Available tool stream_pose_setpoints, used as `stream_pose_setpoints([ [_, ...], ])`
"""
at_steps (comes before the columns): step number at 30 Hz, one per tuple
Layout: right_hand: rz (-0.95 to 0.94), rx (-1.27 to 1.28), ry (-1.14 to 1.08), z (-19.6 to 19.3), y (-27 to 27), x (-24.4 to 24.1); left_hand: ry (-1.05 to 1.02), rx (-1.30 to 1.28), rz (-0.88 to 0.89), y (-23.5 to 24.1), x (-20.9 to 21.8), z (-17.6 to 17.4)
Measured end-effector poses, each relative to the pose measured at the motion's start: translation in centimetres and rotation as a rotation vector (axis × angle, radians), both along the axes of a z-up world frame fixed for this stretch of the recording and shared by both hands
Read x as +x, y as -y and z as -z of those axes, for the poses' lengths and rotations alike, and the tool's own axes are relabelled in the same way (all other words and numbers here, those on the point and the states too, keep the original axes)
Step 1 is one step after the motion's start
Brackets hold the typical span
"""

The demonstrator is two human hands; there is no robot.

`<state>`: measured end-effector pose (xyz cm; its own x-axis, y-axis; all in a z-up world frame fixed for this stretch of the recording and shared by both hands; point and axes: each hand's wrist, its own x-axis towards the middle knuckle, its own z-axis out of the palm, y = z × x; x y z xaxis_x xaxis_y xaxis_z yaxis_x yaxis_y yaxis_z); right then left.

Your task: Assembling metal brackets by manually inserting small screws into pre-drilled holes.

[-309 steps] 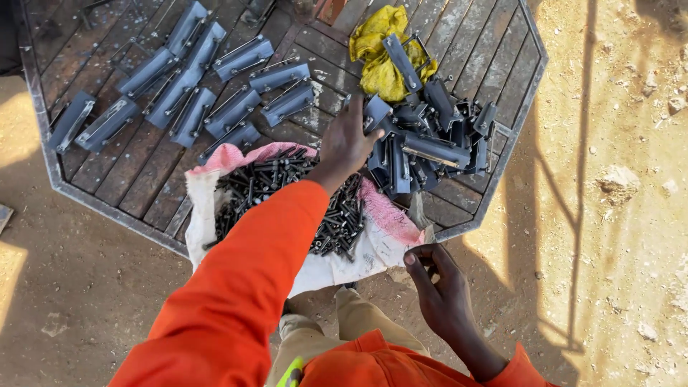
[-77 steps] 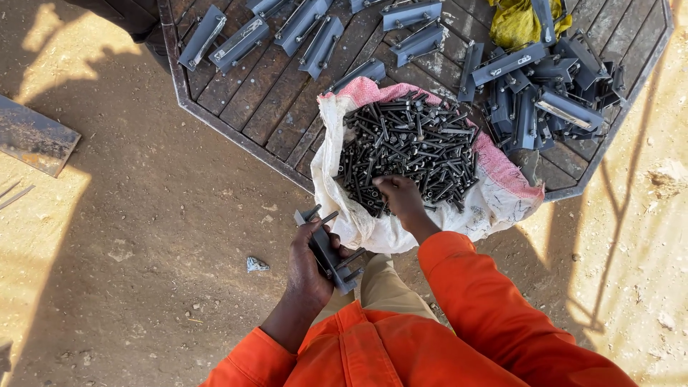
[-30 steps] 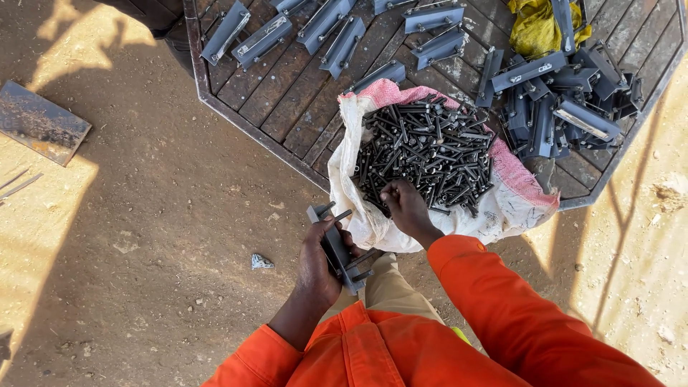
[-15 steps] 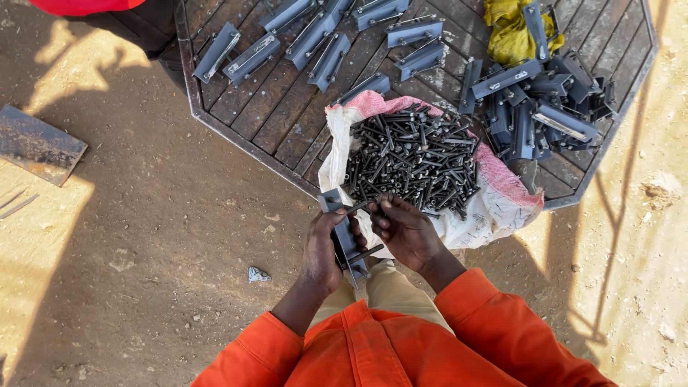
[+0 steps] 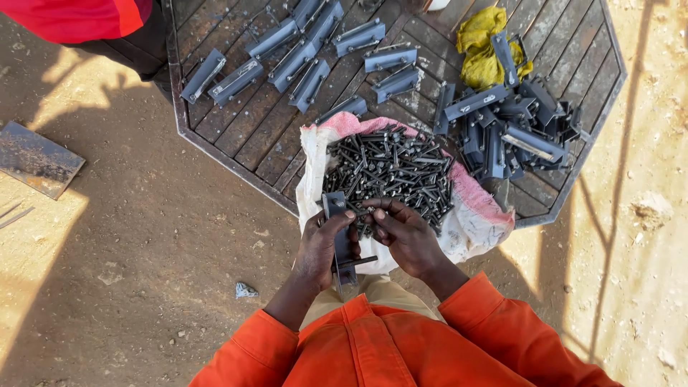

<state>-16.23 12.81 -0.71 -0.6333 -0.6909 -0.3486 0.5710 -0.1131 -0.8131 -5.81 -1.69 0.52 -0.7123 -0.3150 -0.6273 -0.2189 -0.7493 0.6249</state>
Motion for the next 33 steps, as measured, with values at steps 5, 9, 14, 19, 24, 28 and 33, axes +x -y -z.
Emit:
stream_pose_setpoints([
  [5, -0.028, 0.039, -0.08, -0.9, -1.4, -1.9, 0.017, -0.013, -0.019, -1.4, -1.9, -1.7],
  [9, -0.056, 0.044, -0.18, -2.0, -1.8, -3.5, 0.038, -0.033, -0.071, -2.4, -3.3, -2.1],
  [14, -0.126, 0.053, -0.278, -3.0, -2.2, -4.9, -0.026, -0.106, -0.064, -2.8, -4.3, -2.5],
  [19, -0.136, 0.112, -0.336, -3.4, -2.5, -5.5, -0.023, -0.179, -0.024, -2.6, -4.9, -3.4],
  [24, -0.154, 0.284, -0.113, -4.8, -2.2, -5.0, -0.048, -0.353, 0.081, -2.6, -5.4, -2.1],
  [28, -0.117, 0.293, 0.275, -7.7, -1.2, -4.3, -0.088, -0.367, 0.144, -2.3, -5.4, -1.9],
  [33, -0.217, 0.307, -0.655, -10.5, -1.2, -4.0, -0.158, -0.158, 0.065, -1.6, -5.0, -3.2],
])
